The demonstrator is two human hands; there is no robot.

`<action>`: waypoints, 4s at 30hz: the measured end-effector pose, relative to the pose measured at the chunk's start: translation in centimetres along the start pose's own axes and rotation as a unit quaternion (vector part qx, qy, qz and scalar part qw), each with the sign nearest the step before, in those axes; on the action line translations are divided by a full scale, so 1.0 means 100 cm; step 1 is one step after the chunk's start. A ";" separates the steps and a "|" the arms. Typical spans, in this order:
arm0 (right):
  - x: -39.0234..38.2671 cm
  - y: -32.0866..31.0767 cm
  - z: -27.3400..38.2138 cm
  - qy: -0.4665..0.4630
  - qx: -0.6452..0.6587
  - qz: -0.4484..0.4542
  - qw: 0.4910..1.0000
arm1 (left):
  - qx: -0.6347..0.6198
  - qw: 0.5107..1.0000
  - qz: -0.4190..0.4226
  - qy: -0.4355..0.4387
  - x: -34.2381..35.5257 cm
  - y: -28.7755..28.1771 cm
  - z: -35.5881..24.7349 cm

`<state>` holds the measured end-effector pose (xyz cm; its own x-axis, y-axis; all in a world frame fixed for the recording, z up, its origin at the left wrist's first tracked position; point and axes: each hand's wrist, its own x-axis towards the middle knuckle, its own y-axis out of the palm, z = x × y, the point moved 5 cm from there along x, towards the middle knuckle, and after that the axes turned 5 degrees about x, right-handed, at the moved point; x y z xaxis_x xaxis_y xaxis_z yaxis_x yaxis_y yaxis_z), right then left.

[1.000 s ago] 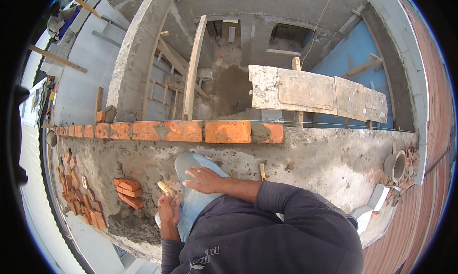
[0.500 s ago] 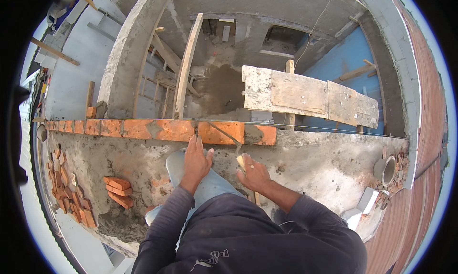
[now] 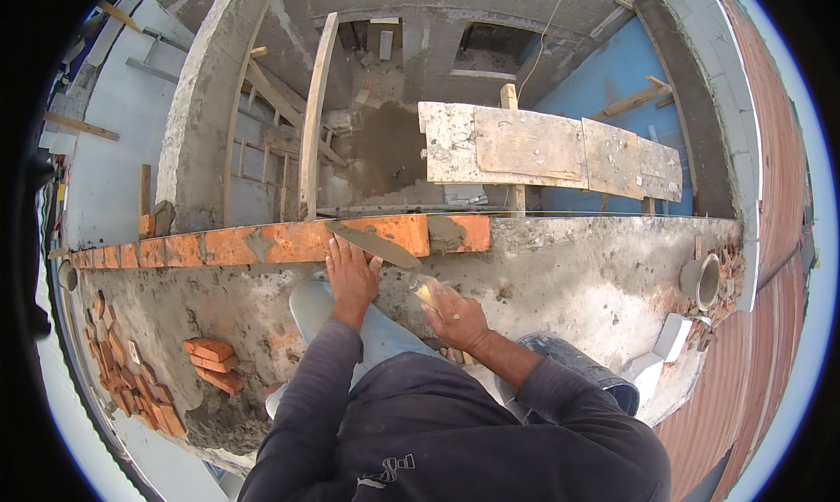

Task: The person is laying bricks on a rooftop construction site. They use a trowel to apply mortar to the bricks and the wall, then place the bricks in sequence along a string line. The person also scoops mortar from a bucket and spreads it along the wall.

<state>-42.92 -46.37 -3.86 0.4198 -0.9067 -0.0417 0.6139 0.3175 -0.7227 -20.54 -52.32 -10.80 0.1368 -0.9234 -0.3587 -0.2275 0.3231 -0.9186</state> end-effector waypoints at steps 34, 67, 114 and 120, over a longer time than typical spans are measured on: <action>0.026 0.011 -0.009 0.023 -0.098 0.088 0.991 | 0.042 0.998 0.037 0.000 -0.022 0.000 0.010; 0.156 0.011 0.032 0.056 0.122 0.053 0.989 | 0.028 0.998 0.036 -0.051 -0.019 -0.034 0.065; 0.001 0.056 0.030 0.248 0.062 -0.028 0.966 | -0.247 0.882 -0.106 -0.386 -0.418 0.037 0.246; -0.077 0.011 -0.065 0.411 0.103 -0.053 0.904 | -0.241 0.886 -0.107 -0.380 -0.419 0.048 0.258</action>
<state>-49.77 -40.87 -8.84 -0.2357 -0.8077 -0.5404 0.7685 0.1855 -0.6124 -2.46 -6.73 -4.45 0.7954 -0.4865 -0.3615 -0.4783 -0.1376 -0.8673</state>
